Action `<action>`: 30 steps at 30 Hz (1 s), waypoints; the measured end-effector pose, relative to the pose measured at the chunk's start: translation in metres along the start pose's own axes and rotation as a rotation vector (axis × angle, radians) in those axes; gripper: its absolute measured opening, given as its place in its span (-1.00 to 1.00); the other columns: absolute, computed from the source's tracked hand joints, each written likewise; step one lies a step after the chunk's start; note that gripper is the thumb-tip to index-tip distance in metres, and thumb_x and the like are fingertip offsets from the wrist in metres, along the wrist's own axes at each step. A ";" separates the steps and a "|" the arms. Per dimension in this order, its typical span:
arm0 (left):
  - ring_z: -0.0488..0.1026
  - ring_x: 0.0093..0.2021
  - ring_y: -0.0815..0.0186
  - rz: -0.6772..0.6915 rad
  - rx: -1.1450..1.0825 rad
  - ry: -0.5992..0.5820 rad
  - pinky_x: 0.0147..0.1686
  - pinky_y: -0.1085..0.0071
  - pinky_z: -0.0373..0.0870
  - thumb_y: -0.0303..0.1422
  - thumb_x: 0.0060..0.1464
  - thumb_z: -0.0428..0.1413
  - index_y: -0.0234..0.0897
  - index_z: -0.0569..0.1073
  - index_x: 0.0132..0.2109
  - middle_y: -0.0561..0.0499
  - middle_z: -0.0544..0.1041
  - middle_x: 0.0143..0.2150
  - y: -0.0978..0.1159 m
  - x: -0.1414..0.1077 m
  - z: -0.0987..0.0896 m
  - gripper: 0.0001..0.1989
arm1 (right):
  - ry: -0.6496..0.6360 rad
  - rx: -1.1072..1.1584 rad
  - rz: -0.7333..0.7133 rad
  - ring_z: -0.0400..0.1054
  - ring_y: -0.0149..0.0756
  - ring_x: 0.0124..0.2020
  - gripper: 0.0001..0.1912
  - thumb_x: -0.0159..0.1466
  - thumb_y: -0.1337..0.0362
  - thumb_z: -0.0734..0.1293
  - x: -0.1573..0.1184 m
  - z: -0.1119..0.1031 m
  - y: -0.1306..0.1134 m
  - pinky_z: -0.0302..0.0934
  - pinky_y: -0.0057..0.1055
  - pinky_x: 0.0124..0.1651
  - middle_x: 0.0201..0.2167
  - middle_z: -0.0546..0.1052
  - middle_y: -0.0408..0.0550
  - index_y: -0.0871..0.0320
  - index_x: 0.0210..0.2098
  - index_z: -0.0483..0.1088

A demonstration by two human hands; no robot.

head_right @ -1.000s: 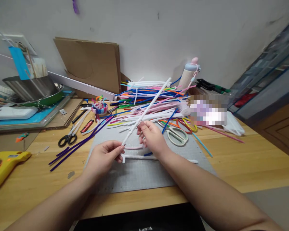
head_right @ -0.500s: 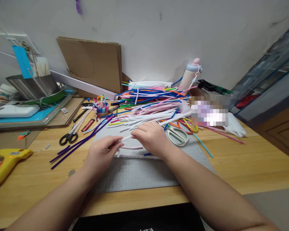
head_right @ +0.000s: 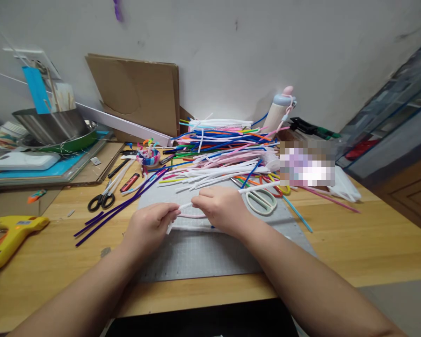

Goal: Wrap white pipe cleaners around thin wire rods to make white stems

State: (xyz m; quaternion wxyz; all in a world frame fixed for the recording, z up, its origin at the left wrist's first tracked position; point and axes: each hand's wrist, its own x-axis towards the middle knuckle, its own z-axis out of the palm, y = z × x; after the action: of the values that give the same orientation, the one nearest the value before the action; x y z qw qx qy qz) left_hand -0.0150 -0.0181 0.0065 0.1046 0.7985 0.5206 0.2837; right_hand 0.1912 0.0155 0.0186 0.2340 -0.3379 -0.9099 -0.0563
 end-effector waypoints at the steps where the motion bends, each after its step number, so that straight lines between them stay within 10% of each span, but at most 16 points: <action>1: 0.49 -0.35 0.29 -0.043 -0.059 -0.040 -0.36 0.42 0.29 -0.36 0.15 -0.01 -0.23 0.50 -0.28 0.02 0.58 -0.39 0.001 0.001 -0.001 -0.81 | 0.009 -0.012 -0.018 0.24 -0.37 -0.42 -0.79 0.32 0.30 0.17 0.000 -0.001 0.000 -0.05 -0.43 -0.39 -0.48 0.44 -0.14 0.13 -0.30 0.44; 10: 0.33 -0.67 0.44 -0.592 -1.005 -0.546 -0.64 0.52 0.16 -0.24 0.06 0.04 -0.33 0.39 -0.37 0.13 0.36 -0.60 0.000 0.009 -0.004 -0.78 | -0.055 -0.020 -0.128 0.20 -0.36 -0.44 -0.78 0.31 0.35 0.16 0.000 -0.007 0.002 -0.09 -0.41 -0.38 -0.48 0.45 -0.15 0.11 -0.30 0.43; 20: 0.47 -0.25 0.28 0.160 0.052 -0.045 -0.30 0.41 0.33 -0.36 0.14 0.02 -0.22 0.45 -0.20 -0.01 0.54 -0.24 -0.004 -0.001 0.008 -0.87 | -0.268 0.159 0.214 0.35 -0.35 -0.38 -0.82 0.29 0.26 0.21 0.002 -0.008 -0.014 -0.02 -0.46 -0.38 -0.39 0.53 -0.12 0.13 -0.34 0.44; 30: 0.48 -0.41 0.30 0.092 0.039 -0.009 -0.41 0.43 0.29 -0.34 0.15 0.02 -0.26 0.49 -0.31 -0.01 0.56 -0.42 0.000 -0.004 0.003 -0.83 | -0.123 0.197 0.157 0.35 -0.38 -0.37 -0.81 0.30 0.28 0.19 -0.001 0.001 -0.019 -0.01 -0.47 -0.36 -0.40 0.52 -0.14 0.14 -0.31 0.44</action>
State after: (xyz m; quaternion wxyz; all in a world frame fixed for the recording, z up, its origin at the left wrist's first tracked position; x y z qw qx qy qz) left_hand -0.0146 -0.0210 0.0022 0.0782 0.8247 0.4883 0.2745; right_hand 0.1789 0.0007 0.0184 0.2135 -0.3862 -0.8944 0.0725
